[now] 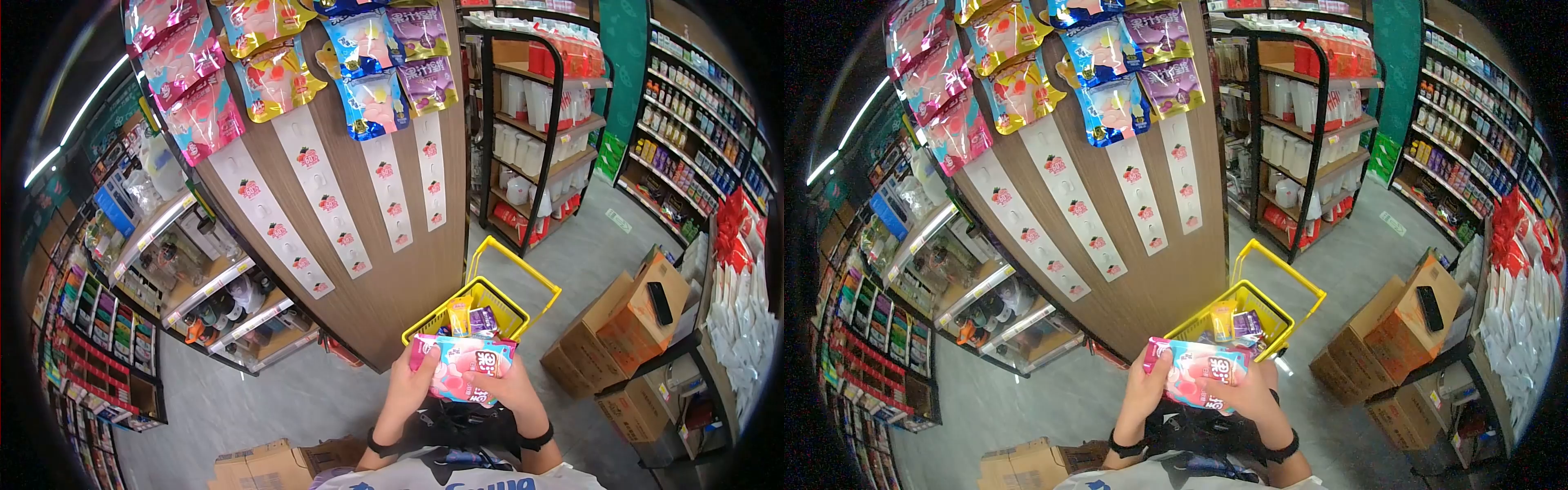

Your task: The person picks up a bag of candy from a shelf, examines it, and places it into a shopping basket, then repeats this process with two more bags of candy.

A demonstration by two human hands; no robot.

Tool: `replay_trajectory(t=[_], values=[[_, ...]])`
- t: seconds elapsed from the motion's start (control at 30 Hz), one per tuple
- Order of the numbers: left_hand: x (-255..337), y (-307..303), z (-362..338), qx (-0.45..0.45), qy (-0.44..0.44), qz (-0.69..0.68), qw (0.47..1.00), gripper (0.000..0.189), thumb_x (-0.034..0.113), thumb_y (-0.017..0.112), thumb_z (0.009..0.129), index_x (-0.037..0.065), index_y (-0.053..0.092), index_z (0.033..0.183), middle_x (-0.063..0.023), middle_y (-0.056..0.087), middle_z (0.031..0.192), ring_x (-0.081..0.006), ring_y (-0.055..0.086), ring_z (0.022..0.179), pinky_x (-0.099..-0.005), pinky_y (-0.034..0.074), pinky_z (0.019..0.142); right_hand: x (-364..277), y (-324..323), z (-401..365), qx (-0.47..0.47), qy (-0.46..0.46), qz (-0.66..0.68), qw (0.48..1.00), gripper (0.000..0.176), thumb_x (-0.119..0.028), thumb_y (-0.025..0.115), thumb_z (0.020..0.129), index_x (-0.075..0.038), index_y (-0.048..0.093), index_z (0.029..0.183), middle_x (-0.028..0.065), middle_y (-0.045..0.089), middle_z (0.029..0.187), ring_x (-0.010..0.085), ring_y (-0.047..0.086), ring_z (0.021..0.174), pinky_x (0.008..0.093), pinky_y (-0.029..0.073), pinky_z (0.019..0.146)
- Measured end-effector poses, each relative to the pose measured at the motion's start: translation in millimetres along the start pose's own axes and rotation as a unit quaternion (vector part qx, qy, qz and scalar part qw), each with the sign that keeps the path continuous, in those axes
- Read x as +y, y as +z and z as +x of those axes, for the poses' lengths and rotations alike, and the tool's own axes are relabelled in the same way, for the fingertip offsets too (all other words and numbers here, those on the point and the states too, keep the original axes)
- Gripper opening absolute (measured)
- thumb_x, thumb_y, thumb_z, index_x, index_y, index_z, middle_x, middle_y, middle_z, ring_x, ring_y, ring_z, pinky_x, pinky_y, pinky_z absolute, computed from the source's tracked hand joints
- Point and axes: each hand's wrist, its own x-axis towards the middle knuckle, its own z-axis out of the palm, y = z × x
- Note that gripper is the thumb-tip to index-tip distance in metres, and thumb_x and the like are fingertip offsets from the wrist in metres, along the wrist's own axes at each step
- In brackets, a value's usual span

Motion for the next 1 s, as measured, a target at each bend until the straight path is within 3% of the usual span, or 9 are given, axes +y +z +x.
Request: replay_trajectory(t=[0.23, 0.33, 0.43, 0.63, 0.83, 1.0], values=[[-2, 3, -1, 0.026, -0.010, 0.012, 1.000, 0.035, 0.031, 0.052, 0.091, -0.002, 0.058, 0.098, -0.0068, 0.062, 0.076, -0.0093, 0.056, 0.071, -0.0273, 0.046, 0.063, 4, 1, 3, -0.003, -0.029, -0.006, 1.000, 0.028, -0.006, 0.069, 0.077, 0.001, 0.060, 0.102, 0.0027, 0.064, 0.086, 0.0051, 0.058, 0.065, 0.0184, 0.046, 0.049], [-4, 4, 0, 0.027, -0.010, -0.008, 1.000, 0.034, 0.030, 0.052, 0.091, -0.002, 0.058, 0.097, -0.0072, 0.062, 0.076, -0.0100, 0.057, 0.071, -0.0277, 0.046, 0.064, -6, 6, 1, 0.005, -0.006, -0.001, 1.000, 0.028, -0.005, 0.069, 0.077, 0.001, 0.059, 0.103, 0.0030, 0.064, 0.087, 0.0055, 0.059, 0.067, 0.0187, 0.047, 0.051], [-8, 4, 1, 0.035, 0.002, -0.004, 0.999, 0.033, 0.030, 0.052, 0.092, -0.003, 0.057, 0.097, -0.0071, 0.062, 0.076, -0.0108, 0.057, 0.071, -0.0282, 0.046, 0.064, -13, 3, 0, -0.004, 0.072, -0.031, 0.997, 0.031, -0.003, 0.068, 0.076, 0.002, 0.058, 0.105, 0.0038, 0.064, 0.090, 0.0071, 0.060, 0.074, 0.0206, 0.049, 0.060], [-13, 6, 0, 0.043, -0.010, -0.001, 0.999, 0.033, 0.029, 0.052, 0.091, -0.002, 0.057, 0.097, -0.0078, 0.063, 0.079, -0.0113, 0.058, 0.072, -0.0285, 0.046, 0.065, 2, 4, 3, 0.006, -0.015, 0.014, 1.000, 0.034, -0.002, 0.068, 0.076, 0.003, 0.056, 0.107, 0.0047, 0.064, 0.093, 0.0086, 0.060, 0.080, 0.0224, 0.050, 0.066], [-9, 7, 0, 0.030, -0.023, 0.000, 0.999, 0.032, 0.029, 0.053, 0.091, -0.002, 0.057, 0.098, -0.0071, 0.063, 0.081, -0.0102, 0.057, 0.074, -0.0272, 0.046, 0.067, -6, 3, 1, 0.003, 0.023, -0.001, 1.000, 0.035, -0.003, 0.070, 0.075, 0.003, 0.055, 0.107, 0.0044, 0.063, 0.093, 0.0084, 0.059, 0.080, 0.0223, 0.050, 0.067], [-13, 6, 2, 0.033, -0.021, -0.048, 0.998, 0.029, 0.025, 0.053, 0.091, -0.002, 0.057, 0.099, -0.0050, 0.063, 0.081, -0.0081, 0.056, 0.074, -0.0257, 0.046, 0.066, 6, 1, 5, -0.023, -0.025, 0.047, 0.998, 0.043, -0.007, 0.076, 0.070, 0.002, 0.055, 0.107, 0.0023, 0.063, 0.090, 0.0064, 0.059, 0.076, 0.0202, 0.049, 0.061]])
